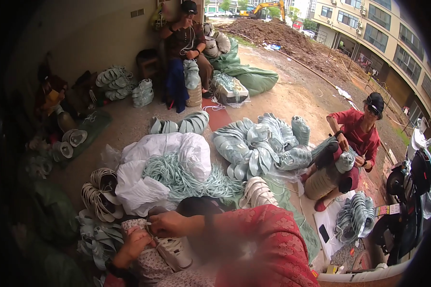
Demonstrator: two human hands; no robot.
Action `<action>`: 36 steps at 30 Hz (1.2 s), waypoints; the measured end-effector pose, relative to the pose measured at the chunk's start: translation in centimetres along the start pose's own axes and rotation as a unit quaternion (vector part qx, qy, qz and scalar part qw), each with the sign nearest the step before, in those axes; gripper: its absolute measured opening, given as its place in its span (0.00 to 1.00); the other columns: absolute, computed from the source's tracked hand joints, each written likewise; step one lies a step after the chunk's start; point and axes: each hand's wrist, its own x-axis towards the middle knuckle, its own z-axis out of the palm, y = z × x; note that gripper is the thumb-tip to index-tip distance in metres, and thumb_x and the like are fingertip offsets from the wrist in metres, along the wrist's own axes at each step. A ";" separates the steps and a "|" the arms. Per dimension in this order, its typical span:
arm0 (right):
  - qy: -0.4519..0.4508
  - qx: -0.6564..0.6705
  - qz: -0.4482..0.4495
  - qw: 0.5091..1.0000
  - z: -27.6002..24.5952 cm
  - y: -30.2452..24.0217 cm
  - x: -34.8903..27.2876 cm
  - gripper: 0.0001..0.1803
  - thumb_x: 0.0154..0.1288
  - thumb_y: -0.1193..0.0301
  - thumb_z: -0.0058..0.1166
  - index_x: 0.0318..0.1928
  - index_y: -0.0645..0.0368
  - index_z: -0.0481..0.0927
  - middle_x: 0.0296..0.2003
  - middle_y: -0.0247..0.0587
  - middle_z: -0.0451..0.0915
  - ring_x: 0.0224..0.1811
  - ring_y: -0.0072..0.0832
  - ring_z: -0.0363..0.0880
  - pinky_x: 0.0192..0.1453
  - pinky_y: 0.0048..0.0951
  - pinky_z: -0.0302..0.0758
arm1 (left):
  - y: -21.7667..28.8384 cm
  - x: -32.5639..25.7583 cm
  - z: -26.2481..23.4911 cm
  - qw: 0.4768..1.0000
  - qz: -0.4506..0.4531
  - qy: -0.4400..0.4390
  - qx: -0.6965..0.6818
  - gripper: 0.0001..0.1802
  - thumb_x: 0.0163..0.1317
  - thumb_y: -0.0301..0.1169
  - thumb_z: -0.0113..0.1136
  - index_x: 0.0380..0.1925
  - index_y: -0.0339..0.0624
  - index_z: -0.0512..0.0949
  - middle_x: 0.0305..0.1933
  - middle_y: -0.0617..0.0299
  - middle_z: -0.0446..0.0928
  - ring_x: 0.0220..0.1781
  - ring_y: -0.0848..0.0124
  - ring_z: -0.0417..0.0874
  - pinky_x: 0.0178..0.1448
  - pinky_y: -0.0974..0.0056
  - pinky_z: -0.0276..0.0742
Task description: Lacing a white athletic shoe in a manufacturing or assembly setting.
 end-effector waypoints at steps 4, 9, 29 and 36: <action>-0.035 -0.062 -0.010 0.997 -1.8 -1.3 0.4 0.03 0.59 0.69 0.54 0.34 0.52 0.77 0.37 0.32 0.75 0.40 0.31 0.74 0.42 0.26 0.74 | 0.1 -0.7 0.4 0.997 0.029 0.025 0.074 0.17 0.65 0.36 0.49 0.20 0.48 0.81 0.27 0.66 0.81 0.41 0.68 0.80 0.72 0.53 0.52; 0.056 -0.013 -0.007 0.998 -2.5 -0.8 0.0 0.05 0.59 0.70 0.58 0.32 0.54 0.75 0.35 0.38 0.70 0.36 0.36 0.77 0.30 0.38 0.76 | 3.5 -0.5 1.6 0.969 0.069 0.216 0.100 0.03 0.54 0.29 0.62 0.25 0.44 0.78 0.31 0.59 0.78 0.41 0.59 0.79 0.58 0.54 0.68; -0.031 -0.076 -0.023 0.996 -4.9 -2.8 1.3 0.14 0.53 0.72 0.64 0.43 0.54 0.82 0.31 0.33 0.70 0.31 0.29 0.77 0.30 0.29 0.74 | 1.8 -3.3 3.0 0.893 0.170 0.324 0.263 0.13 0.52 0.30 0.63 0.39 0.40 0.79 0.39 0.59 0.78 0.44 0.62 0.81 0.52 0.58 0.76; -0.055 -0.061 -0.020 0.996 -4.8 -2.0 1.7 0.14 0.52 0.74 0.64 0.41 0.57 0.81 0.32 0.35 0.71 0.31 0.30 0.77 0.31 0.30 0.75 | 1.5 -3.0 2.5 0.902 0.181 0.306 0.246 0.17 0.49 0.32 0.62 0.40 0.39 0.79 0.38 0.60 0.77 0.43 0.63 0.80 0.52 0.59 0.77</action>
